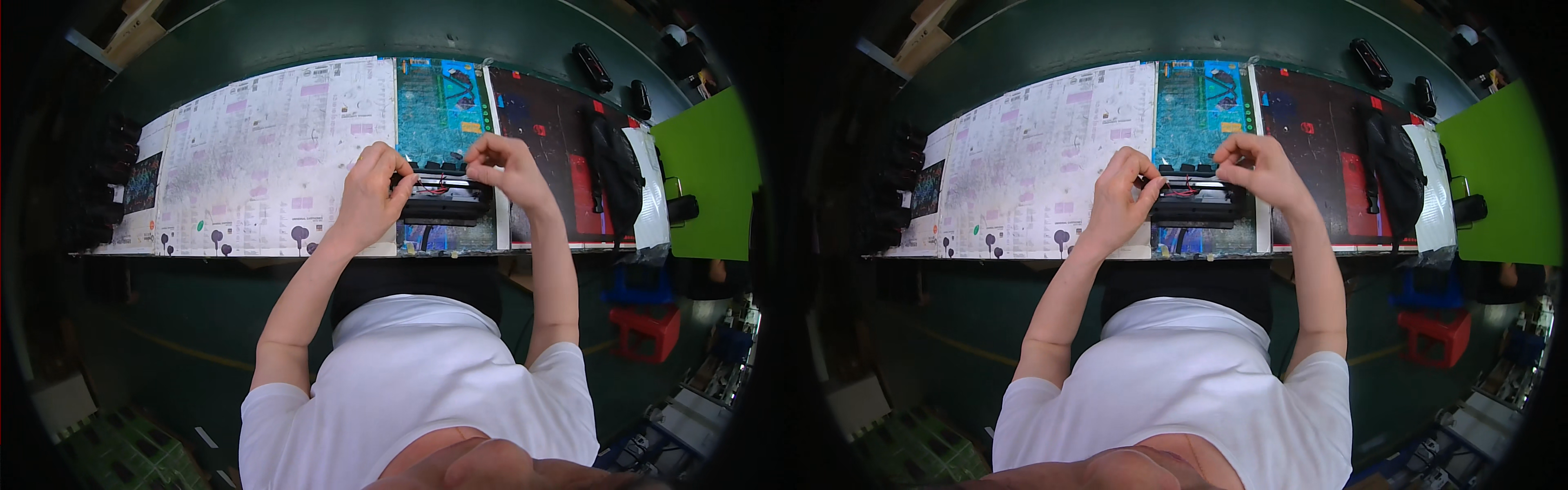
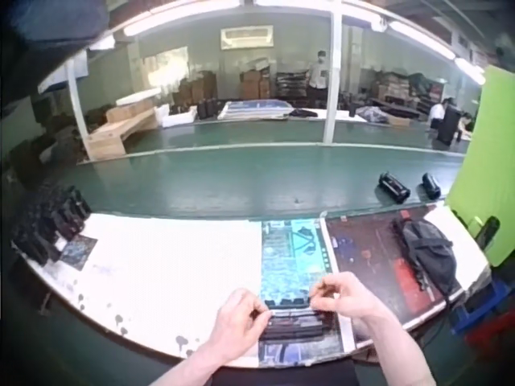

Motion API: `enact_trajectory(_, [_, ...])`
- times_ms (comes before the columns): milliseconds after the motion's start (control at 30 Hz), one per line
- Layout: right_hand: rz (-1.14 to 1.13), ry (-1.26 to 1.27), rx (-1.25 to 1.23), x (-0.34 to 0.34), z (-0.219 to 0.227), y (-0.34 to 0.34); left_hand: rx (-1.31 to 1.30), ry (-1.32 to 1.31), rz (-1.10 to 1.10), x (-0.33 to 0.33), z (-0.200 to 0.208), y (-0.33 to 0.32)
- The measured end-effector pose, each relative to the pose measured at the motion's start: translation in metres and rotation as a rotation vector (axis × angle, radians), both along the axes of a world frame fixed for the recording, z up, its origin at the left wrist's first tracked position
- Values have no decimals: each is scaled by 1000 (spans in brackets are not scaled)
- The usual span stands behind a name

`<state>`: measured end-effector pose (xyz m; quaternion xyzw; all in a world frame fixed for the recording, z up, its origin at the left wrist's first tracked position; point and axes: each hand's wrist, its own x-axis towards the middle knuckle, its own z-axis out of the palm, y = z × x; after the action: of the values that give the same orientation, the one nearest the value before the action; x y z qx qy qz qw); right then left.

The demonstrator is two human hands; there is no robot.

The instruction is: Assembling small parts and wires onto black cylindrical electronic components on an assembly line.

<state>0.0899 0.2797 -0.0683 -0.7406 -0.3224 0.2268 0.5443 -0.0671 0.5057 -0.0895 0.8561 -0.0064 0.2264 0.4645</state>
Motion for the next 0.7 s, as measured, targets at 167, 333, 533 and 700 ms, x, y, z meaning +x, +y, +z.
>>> enact_trajectory(167, [141, -163, -52, 43, -22, 55, 81, -96, 21, 6, -2, -6])
enact_trajectory(333, [-102, -418, 11, 3, 31, 62, -54, -129, 112, -4, 2, 0])
enact_trajectory(533, [-117, -354, -102, -74, 36, -11, 69, 17, 43, -43, 9, -21])
enact_trajectory(700, [-277, -638, -31, -89, 8, -13, 208, -31, 109, -31, 9, -29])
